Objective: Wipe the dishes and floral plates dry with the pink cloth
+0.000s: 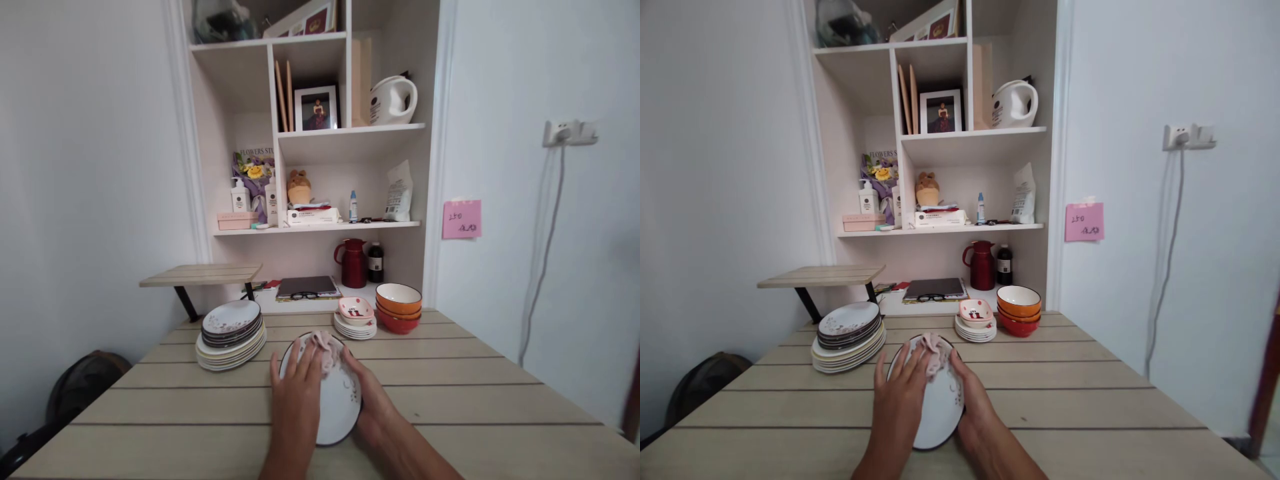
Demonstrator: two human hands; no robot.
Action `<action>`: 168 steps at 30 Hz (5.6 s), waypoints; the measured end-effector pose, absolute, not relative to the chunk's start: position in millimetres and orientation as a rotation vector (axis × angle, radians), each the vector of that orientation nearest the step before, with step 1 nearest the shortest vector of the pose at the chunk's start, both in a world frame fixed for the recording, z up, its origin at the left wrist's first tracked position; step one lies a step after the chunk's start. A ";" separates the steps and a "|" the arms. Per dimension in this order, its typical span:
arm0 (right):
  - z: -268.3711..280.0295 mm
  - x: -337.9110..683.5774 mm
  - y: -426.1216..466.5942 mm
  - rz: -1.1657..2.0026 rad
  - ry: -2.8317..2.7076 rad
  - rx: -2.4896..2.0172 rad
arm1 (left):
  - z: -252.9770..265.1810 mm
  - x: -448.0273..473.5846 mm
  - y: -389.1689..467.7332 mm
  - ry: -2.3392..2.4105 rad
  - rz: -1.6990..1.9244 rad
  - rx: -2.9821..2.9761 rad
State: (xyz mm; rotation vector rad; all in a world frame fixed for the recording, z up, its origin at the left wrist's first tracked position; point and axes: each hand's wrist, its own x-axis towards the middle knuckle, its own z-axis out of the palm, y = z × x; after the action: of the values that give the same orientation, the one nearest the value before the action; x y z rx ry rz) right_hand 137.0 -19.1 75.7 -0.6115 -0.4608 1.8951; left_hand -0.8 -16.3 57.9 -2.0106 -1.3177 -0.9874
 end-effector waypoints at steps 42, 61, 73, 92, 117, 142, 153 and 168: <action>91.2 156.3 -17.2 1.836 -0.385 -0.534 | 53.0 9.9 -20.6 -1.075 -0.959 -2.143; 81.4 171.8 -1.8 1.624 -0.245 -0.526 | 26.0 25.5 -14.6 -1.169 -0.991 -1.978; 77.8 145.9 -16.5 1.849 -0.386 -0.680 | 51.9 13.9 -24.1 -1.200 -0.932 -2.103; 81.0 162.9 -8.2 1.707 -0.295 -0.533 | 33.3 16.6 -14.1 -1.318 -0.857 -1.972; 83.6 147.2 -16.1 1.814 -0.353 -0.623 | 50.9 3.4 -22.5 -1.435 -1.236 -2.171; 75.3 155.9 -6.5 1.870 -0.348 -0.561 | 58.7 -0.4 -20.4 -1.196 -0.907 -2.516; 74.7 140.1 -16.1 1.883 -0.435 -0.549 | 56.0 1.7 -19.1 -1.319 -1.046 -2.158; 80.2 151.3 -12.0 1.927 -0.374 -0.606 | 64.5 16.3 -38.8 -0.934 -0.885 -2.690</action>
State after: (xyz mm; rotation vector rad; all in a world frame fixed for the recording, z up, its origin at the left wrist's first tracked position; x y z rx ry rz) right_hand 151.3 -12.0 80.2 -0.6062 -0.3735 1.9274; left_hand 16.3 -38.8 64.5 -2.6897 -0.9335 -0.8846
